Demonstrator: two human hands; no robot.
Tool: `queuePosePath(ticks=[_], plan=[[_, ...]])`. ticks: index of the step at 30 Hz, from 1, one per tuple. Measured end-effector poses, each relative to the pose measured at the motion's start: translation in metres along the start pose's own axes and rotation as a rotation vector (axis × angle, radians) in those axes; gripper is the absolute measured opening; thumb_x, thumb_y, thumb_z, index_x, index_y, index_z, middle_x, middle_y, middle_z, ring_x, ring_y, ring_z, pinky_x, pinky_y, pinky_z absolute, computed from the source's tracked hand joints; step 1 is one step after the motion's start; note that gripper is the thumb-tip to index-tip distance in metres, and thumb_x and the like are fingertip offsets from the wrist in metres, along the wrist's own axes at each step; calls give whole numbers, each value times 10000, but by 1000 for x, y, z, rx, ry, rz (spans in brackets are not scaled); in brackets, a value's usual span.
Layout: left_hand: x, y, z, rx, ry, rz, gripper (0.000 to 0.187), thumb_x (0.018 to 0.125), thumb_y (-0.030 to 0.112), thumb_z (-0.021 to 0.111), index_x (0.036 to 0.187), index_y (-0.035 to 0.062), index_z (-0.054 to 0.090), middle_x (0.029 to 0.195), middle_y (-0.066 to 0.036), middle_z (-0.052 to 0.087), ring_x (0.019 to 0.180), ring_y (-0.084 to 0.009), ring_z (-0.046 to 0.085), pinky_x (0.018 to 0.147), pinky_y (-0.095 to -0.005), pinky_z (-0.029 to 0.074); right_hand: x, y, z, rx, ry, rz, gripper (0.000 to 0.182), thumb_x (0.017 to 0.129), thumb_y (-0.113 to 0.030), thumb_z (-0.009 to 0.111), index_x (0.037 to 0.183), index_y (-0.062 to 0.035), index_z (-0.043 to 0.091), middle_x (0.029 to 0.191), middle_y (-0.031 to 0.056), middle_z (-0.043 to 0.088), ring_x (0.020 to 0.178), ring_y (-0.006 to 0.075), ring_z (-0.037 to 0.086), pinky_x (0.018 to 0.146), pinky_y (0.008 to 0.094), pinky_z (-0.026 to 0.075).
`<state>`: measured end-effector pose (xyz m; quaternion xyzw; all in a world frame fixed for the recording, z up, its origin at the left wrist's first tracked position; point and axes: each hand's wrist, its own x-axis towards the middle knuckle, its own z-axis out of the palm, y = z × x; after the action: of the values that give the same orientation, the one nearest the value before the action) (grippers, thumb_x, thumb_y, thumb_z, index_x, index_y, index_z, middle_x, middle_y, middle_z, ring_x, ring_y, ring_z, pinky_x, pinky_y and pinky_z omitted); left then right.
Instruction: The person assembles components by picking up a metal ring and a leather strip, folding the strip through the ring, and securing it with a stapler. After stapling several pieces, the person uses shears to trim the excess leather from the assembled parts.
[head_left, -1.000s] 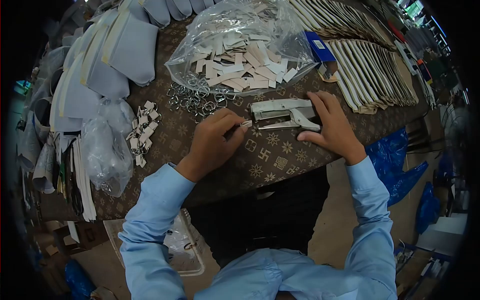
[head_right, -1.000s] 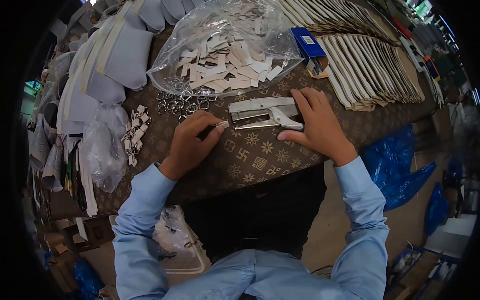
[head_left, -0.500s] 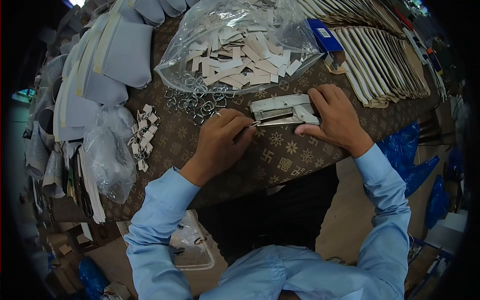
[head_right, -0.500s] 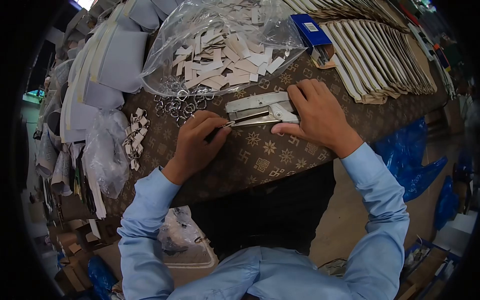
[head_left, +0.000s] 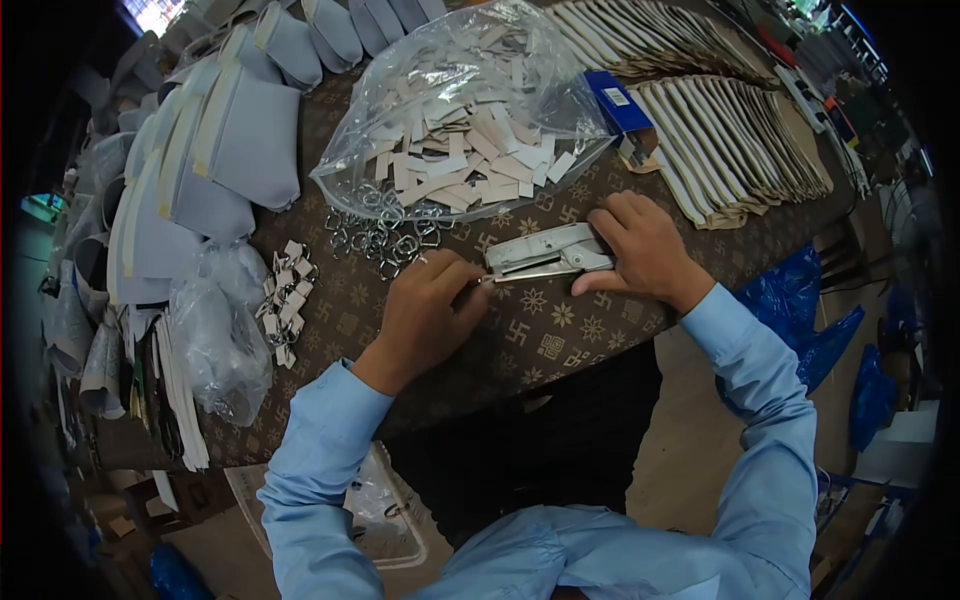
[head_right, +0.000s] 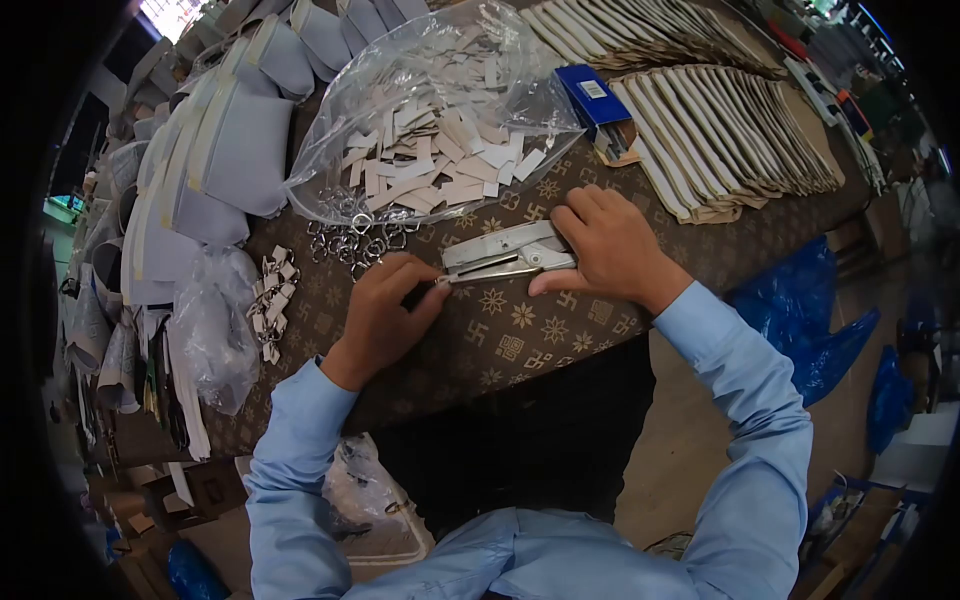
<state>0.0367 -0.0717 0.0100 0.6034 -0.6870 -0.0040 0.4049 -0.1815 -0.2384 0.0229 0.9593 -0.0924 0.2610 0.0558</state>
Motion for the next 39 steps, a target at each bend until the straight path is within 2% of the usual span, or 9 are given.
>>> queuePosePath(ticks=[5, 11, 14, 18, 20, 23, 34, 37, 39], plan=[[9, -11, -36, -5, -18, 9, 106, 747, 103, 682, 784, 27, 616, 688, -89, 575, 589, -228, 561, 537, -332, 448, 20, 13, -8, 127, 22, 74, 455, 773, -425, 633, 933, 0, 628, 874, 121, 576, 790, 306, 577, 709, 382, 471], [-3, -59, -134, 20, -38, -755, 198, 795, 162, 627, 866, -19, 661, 713, -96, 612, 621, -151, 583, 577, -292, 447, 52, 48, 25, 191, -115, 232, 161, 783, -111, 603, 921, -35, 636, 886, 137, 606, 818, 338, 584, 733, 412, 472], [-21, -89, -136, 457, 87, -558, 201, 770, 174, 641, 875, 4, 660, 864, -160, 615, 782, -315, 601, 684, -391, 462, 64, 54, 36, 165, -310, 296, 163, 754, -48, 637, 911, -10, 620, 925, 147, 612, 843, 314, 590, 724, 372, 470], [-3, -60, -105, 654, 247, -337, 193, 775, 205, 657, 829, 20, 653, 851, -154, 595, 743, -316, 589, 677, -408, 461, 66, 55, 23, 335, -326, 403, 123, 753, -49, 646, 835, 8, 575, 770, 126, 601, 708, 258, 583, 645, 336, 455], [3, -45, -87, 190, -52, -243, 179, 778, 214, 660, 780, 40, 621, 844, -133, 575, 726, -308, 585, 648, -407, 467, 71, 47, 4, 364, -334, 434, 129, 755, -51, 651, 815, 13, 557, 707, 115, 585, 645, 230, 567, 612, 322, 446], [0, -24, -59, 231, -222, -182, 177, 791, 199, 647, 785, 36, 578, 828, -120, 554, 731, -304, 590, 608, -388, 484, 94, 16, -17, 371, -284, 405, 112, 780, -68, 632, 824, 6, 561, 707, 135, 594, 635, 253, 578, 583, 325, 434], [-1, -23, -22, 607, -165, 20, 109, 801, 122, 599, 776, 30, 547, 776, -129, 531, 675, -295, 590, 583, -369, 486, 121, -51, 50, 873, 62, 177, 111, 830, -100, 619, 880, -5, 590, 673, 116, 570, 591, 189, 551, 557, 308, 419], [3, -27, -32, 213, 10, -142, 100, 822, 72, 583, 874, -13, 593, 783, -112, 589, 659, -233, 608, 590, -312, 490, 115, -52, 51, 951, 103, 269, 116, 837, -105, 618, 895, -6, 601, 672, 82, 591, 589, 145, 563, 562, 276, 435], [13, -20, -49, -571, 168, -706, 164, 878, 76, 552, 990, -20, 623, 808, -88, 624, 653, -148, 617, 581, -249, 501, 114, -52, 47, 1244, 5, 483, 124, 849, -108, 608, 900, 5, 607, 685, 37, 604, 591, 93, 566, 557, 230, 443]])
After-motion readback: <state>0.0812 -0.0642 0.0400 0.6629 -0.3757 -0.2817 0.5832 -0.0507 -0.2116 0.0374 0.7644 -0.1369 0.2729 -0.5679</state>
